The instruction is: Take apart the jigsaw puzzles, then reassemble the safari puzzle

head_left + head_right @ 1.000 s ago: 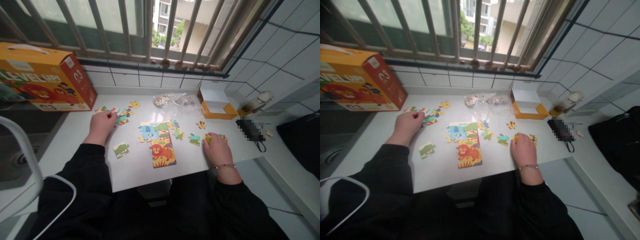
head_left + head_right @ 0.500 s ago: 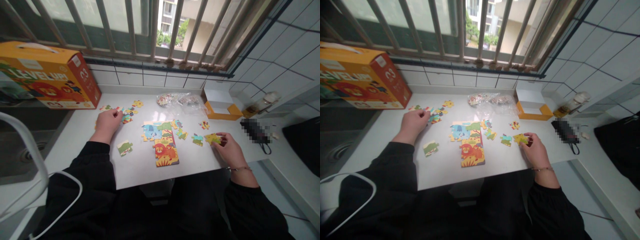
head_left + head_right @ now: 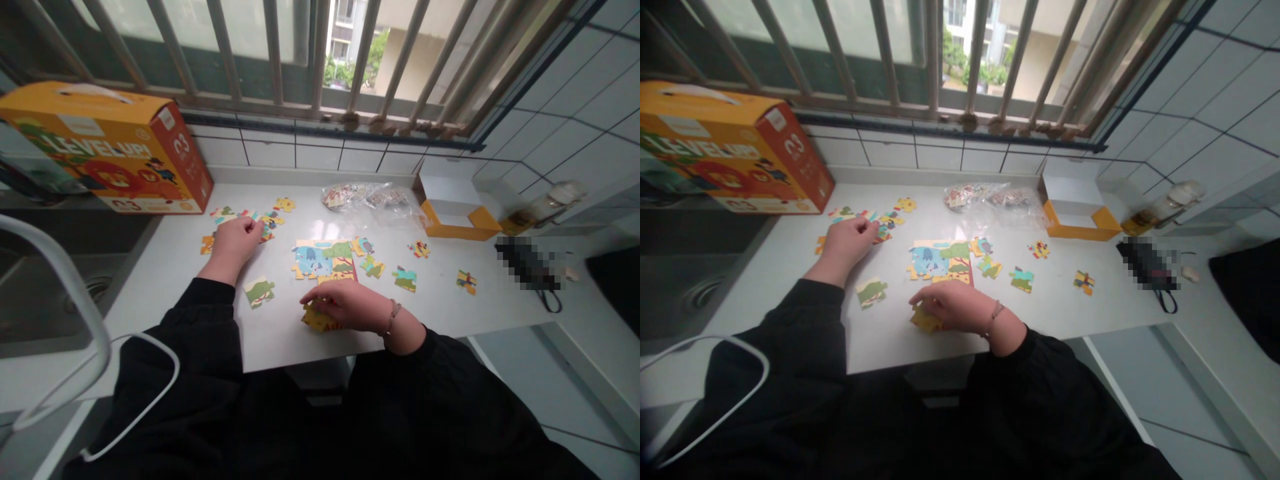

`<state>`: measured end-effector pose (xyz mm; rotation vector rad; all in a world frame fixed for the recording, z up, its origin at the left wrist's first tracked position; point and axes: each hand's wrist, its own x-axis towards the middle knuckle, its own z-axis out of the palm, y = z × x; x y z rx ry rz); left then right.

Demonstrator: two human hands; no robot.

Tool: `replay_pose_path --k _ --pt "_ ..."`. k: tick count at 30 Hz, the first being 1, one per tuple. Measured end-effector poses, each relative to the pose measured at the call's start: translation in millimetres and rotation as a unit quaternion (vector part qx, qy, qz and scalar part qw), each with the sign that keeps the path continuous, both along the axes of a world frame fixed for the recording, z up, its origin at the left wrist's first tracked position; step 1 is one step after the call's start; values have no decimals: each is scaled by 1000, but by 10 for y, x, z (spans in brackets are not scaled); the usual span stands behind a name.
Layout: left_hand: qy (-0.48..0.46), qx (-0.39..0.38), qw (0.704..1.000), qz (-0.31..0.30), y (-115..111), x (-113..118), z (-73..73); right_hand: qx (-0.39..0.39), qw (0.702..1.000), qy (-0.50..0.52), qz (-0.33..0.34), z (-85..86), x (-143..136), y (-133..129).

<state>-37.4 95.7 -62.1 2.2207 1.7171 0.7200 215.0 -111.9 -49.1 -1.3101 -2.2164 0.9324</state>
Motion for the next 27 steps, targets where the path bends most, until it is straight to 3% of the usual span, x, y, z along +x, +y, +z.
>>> replay_pose_path --k 4,7,10,12,15,20,27 --pt "-14 -4 1000 2 -14 3 3 61 997 -29 31 -99 -166 161" --pt "-19 -4 1000 -1 -30 18 13 118 992 -28 -39 -103 -96 112" --pt "-10 -4 1000 -2 -34 36 18 155 978 -51 -128 -57 -27 -67" --pt "-3 -4 1000 -2 -31 43 13 166 972 -72 -151 -39 -69 -230" --pt "-5 1 1000 -7 -25 41 1 184 964 -128 -141 -87 -276 -490" --pt "-13 6 1000 -8 -23 28 -10 202 948 -192 -151 -327 -671 -851" --pt "-15 7 1000 -15 -12 29 -23 201 947 -176 -179 -493 -839 -1113"
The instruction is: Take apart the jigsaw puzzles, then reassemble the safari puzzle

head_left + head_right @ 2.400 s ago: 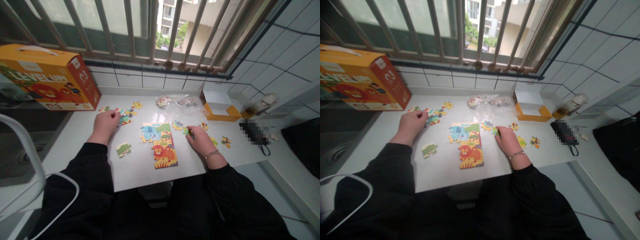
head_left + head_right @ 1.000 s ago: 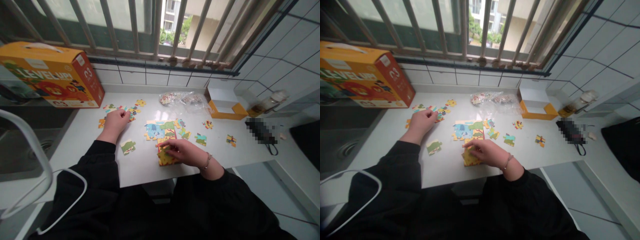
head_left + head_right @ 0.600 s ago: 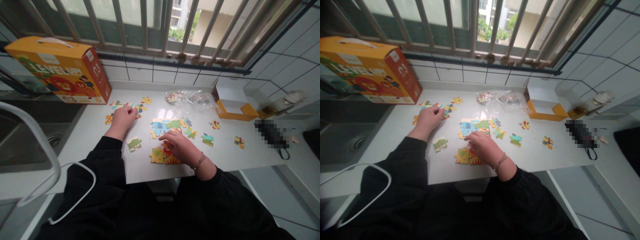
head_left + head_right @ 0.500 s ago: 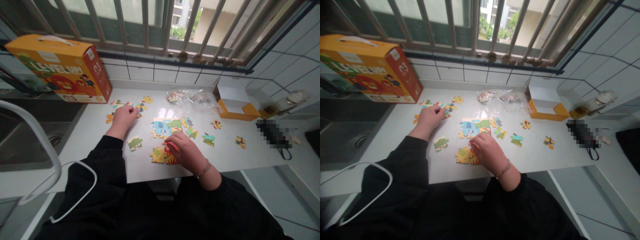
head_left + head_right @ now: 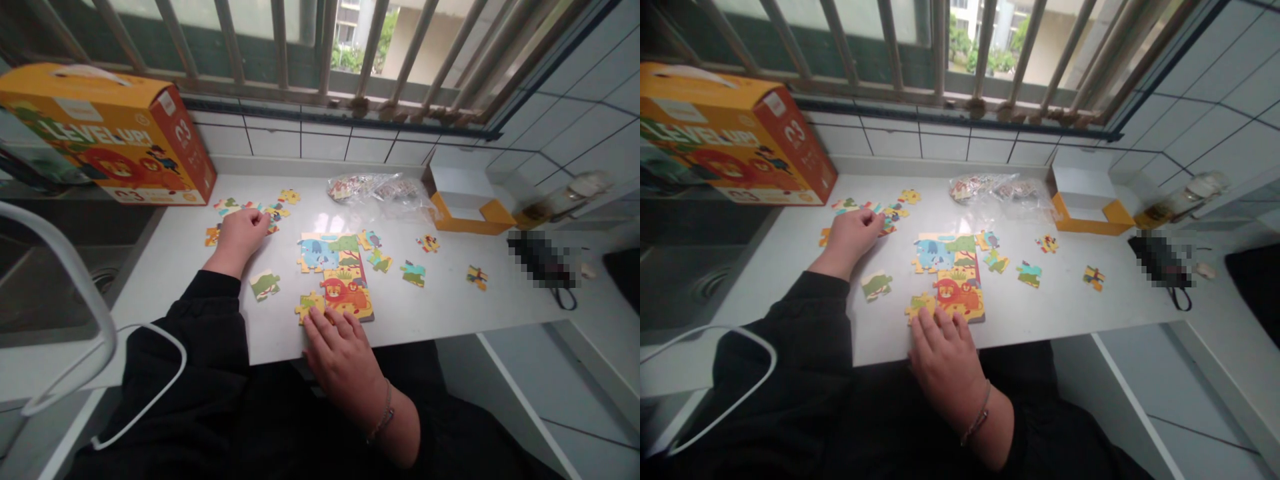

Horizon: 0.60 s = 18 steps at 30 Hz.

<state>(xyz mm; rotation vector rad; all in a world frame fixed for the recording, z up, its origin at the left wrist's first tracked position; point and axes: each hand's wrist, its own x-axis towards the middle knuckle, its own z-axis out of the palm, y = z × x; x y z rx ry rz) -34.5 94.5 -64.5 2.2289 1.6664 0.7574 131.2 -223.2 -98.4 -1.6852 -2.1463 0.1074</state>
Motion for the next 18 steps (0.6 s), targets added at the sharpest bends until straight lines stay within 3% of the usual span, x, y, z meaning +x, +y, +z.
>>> replay_pose_path --k 6,18 --pt "11 -3 1000 6 -9 2 12 2 1000 4 -22 -12 3 -95" --pt "18 -9 1000 -1 -22 10 21 8 1000 20 19 -50 30 -53"
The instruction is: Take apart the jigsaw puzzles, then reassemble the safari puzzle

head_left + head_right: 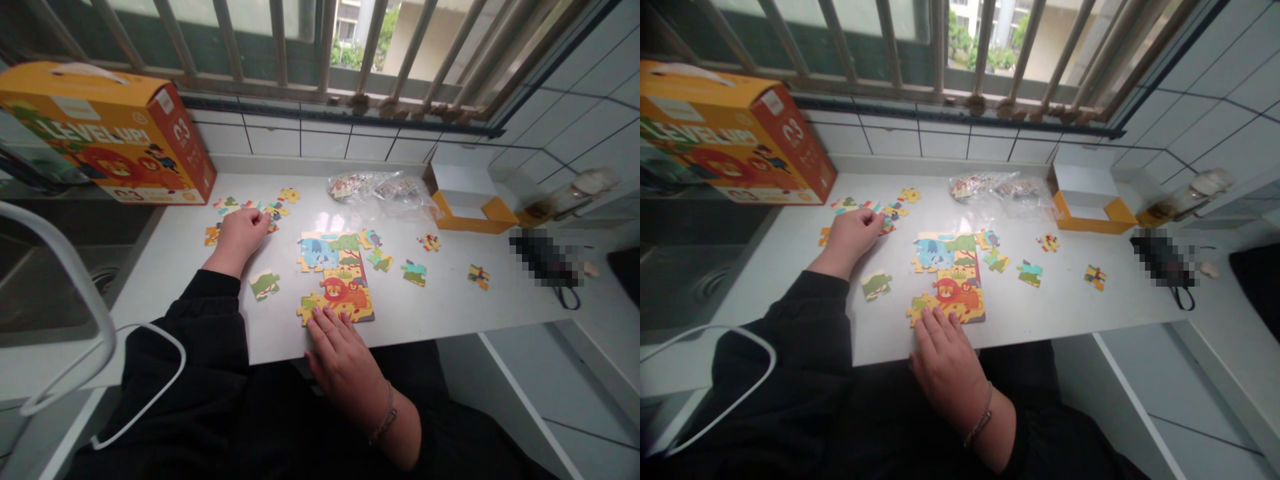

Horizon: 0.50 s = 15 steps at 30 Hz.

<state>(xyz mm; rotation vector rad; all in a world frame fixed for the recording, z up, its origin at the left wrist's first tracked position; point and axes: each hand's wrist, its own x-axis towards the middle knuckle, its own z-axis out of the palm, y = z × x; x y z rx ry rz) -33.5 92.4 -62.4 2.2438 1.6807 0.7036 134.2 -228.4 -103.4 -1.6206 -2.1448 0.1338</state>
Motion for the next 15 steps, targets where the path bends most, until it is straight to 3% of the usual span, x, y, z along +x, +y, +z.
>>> replay_pose_path --k 15 --pt "-5 -1 1000 -8 -1 -17 -6 -40 999 2 -18 68 123 161"
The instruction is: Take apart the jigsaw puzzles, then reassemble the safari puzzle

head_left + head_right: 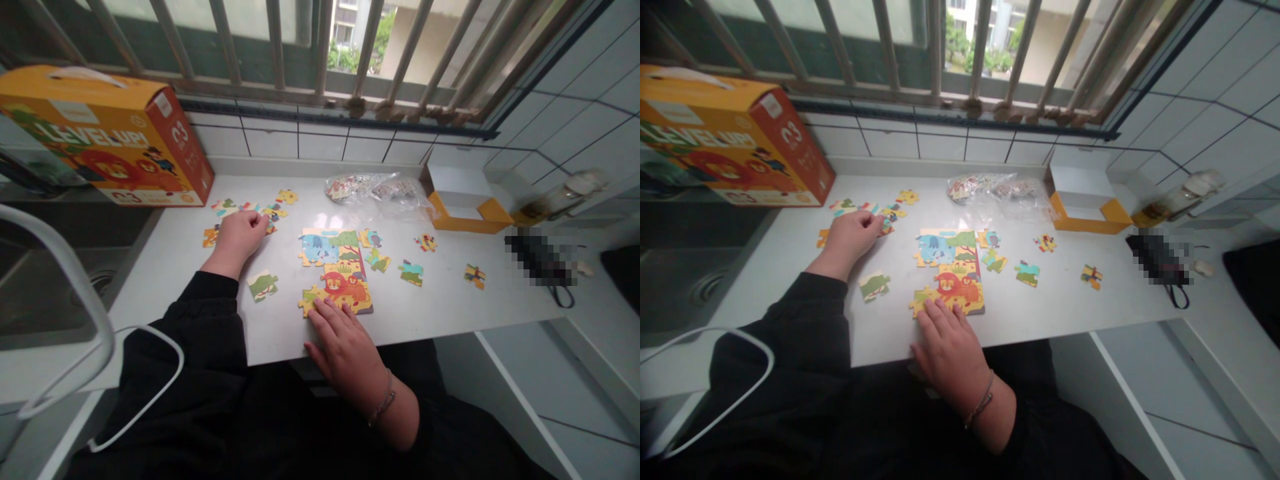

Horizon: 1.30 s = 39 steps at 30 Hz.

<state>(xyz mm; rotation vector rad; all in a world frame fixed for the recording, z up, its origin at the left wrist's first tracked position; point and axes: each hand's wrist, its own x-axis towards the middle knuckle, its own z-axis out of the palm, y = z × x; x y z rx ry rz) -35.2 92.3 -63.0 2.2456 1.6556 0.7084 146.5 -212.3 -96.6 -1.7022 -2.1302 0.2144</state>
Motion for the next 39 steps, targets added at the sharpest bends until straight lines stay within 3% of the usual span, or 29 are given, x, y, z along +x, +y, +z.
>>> replay_pose_path --k 7,11,15,19,23,29,39 --pt "-2 2 1000 -4 13 -13 -10 -10 1000 25 8 76 161 124" --pt "-7 4 1000 -5 17 -11 -11 26 997 71 21 131 413 168" --pt "-6 2 1000 -4 13 -1 4 93 988 37 -114 136 965 249" --pt "0 2 1000 -1 14 9 15 44 971 -61 -228 52 1615 247" --pt "-6 11 1000 -10 22 7 11 -5 970 -56 -236 13 2021 148" --pt "4 10 1000 -1 30 3 6 -18 971 -18 -237 71 2226 78" --pt "-2 7 1000 -12 25 -11 -11 -52 972 33 -227 139 2277 93"
